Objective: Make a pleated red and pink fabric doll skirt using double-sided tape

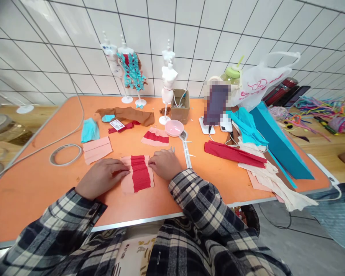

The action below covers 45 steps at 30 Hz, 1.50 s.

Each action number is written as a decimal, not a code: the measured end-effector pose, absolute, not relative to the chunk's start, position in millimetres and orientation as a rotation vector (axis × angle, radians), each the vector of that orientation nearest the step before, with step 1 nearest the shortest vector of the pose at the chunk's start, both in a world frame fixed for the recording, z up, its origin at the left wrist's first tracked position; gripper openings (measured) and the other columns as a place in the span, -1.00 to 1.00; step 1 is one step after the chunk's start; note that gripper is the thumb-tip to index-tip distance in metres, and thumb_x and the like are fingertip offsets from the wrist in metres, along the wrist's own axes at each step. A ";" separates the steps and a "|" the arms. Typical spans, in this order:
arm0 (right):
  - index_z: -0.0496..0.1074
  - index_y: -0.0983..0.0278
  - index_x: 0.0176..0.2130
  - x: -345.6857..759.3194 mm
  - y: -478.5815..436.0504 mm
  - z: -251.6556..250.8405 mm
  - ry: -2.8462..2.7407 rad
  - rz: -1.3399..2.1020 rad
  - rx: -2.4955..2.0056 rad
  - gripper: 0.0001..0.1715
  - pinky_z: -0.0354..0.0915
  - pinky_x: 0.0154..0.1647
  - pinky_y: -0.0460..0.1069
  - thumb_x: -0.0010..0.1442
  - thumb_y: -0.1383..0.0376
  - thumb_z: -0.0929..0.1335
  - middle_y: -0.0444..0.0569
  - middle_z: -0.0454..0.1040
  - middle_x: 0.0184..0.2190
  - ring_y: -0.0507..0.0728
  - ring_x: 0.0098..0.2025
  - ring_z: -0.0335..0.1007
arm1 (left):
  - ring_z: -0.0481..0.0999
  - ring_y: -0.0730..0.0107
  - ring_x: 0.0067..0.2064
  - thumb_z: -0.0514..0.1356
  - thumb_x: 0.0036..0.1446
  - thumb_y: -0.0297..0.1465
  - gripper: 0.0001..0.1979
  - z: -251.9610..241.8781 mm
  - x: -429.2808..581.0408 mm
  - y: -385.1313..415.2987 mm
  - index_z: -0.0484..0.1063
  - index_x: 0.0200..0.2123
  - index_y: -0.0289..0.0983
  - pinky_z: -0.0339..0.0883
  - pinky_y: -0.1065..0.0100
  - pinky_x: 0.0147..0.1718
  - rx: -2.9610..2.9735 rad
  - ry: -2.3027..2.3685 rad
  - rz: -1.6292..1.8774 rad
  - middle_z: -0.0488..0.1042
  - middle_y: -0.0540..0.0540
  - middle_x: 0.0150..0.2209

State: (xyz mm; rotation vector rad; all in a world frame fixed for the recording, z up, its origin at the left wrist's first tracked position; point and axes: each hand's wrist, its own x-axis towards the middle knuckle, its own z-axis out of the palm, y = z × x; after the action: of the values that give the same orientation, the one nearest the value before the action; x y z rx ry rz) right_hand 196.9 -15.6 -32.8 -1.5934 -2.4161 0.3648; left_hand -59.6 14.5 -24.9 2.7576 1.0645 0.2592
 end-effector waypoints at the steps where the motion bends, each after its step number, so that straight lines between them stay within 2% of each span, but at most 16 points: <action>1: 0.61 0.18 -0.18 196.7 -14.4 -33.7 -2.408 0.370 -1.594 -0.76 0.10 -0.10 0.03 0.30 0.19 0.34 -0.04 0.54 -0.25 0.14 -0.15 0.33 | 0.56 0.21 -0.18 0.08 0.28 -0.24 -0.69 -24.8 -59.3 15.0 0.61 -0.25 -0.19 0.35 0.22 -0.19 2.747 1.067 0.271 0.63 -0.10 -0.20; 7: 0.60 0.22 -0.19 196.6 -8.8 -37.8 -2.329 0.393 -1.604 -0.81 0.16 -0.09 -0.01 0.26 0.24 0.38 -0.04 0.53 -0.24 0.10 -0.15 0.35 | 0.57 0.19 -0.18 0.10 0.25 -0.21 -0.70 -21.4 -57.2 15.3 0.60 -0.28 -0.18 0.32 0.20 -0.18 2.751 1.097 0.266 0.64 -0.07 -0.22; 10: 0.59 0.22 -0.18 196.9 -8.5 -37.6 -2.315 0.403 -1.606 -0.82 0.16 -0.07 -0.01 0.26 0.24 0.38 -0.03 0.54 -0.23 0.10 -0.15 0.36 | 0.57 0.17 -0.16 0.12 0.24 -0.17 -0.70 -20.4 -57.0 14.0 0.60 -0.28 -0.18 0.31 0.19 -0.16 2.748 1.124 0.279 0.64 -0.08 -0.20; 14: 0.59 0.21 -0.16 196.9 -8.4 -35.8 -2.332 0.408 -1.607 -0.80 0.15 -0.07 -0.01 0.27 0.22 0.38 -0.04 0.55 -0.22 0.11 -0.14 0.37 | 0.57 0.17 -0.16 0.10 0.24 -0.24 -0.73 -20.8 -57.3 13.3 0.60 -0.27 -0.17 0.30 0.17 -0.15 2.752 1.130 0.244 0.64 -0.07 -0.20; 19: 0.59 0.21 -0.17 196.3 -7.7 -33.6 -2.334 0.421 -1.625 -0.80 0.15 -0.08 -0.01 0.26 0.21 0.38 -0.05 0.56 -0.23 0.11 -0.15 0.36 | 0.57 0.17 -0.19 0.12 0.24 -0.17 -0.70 -21.7 -57.0 14.2 0.59 -0.27 -0.20 0.32 0.20 -0.19 2.737 1.140 0.263 0.63 -0.10 -0.21; 33: 0.59 0.21 -0.25 197.7 -6.6 -35.0 -2.358 0.366 -1.603 -0.82 0.13 -0.14 -0.01 0.24 0.20 0.38 -0.08 0.57 -0.27 0.11 -0.17 0.39 | 0.51 0.15 -0.20 0.05 0.27 -0.29 -0.71 -21.4 -55.6 13.6 0.55 -0.27 -0.26 0.32 0.18 -0.19 2.784 1.116 0.240 0.59 -0.13 -0.24; 40: 0.58 0.23 -0.33 192.6 -0.1 -22.6 -2.283 0.619 -1.777 -0.88 0.16 -0.32 -0.07 0.14 0.29 0.40 -0.09 0.59 -0.33 0.07 -0.28 0.42 | 0.46 0.17 -0.20 0.05 0.28 -0.25 -0.70 -29.4 -61.6 19.3 0.50 -0.27 -0.29 0.33 0.18 -0.17 2.703 1.174 0.272 0.49 -0.17 -0.24; 45: 0.58 0.23 -0.33 186.0 3.7 -15.5 -2.282 0.613 -1.950 -0.87 0.24 -0.28 -0.07 0.10 0.28 0.40 -0.05 0.61 -0.27 0.11 -0.22 0.47 | 0.45 0.19 -0.21 0.04 0.29 -0.21 -0.68 -33.7 -64.4 22.4 0.49 -0.28 -0.28 0.33 0.20 -0.17 2.686 1.165 0.274 0.47 -0.16 -0.25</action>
State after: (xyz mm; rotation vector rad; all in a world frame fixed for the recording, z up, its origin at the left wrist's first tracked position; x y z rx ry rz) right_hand 186.0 3.7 -15.5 -1.9501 -2.2822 0.6126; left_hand -64.4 22.4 -33.7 2.6858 1.1655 0.2736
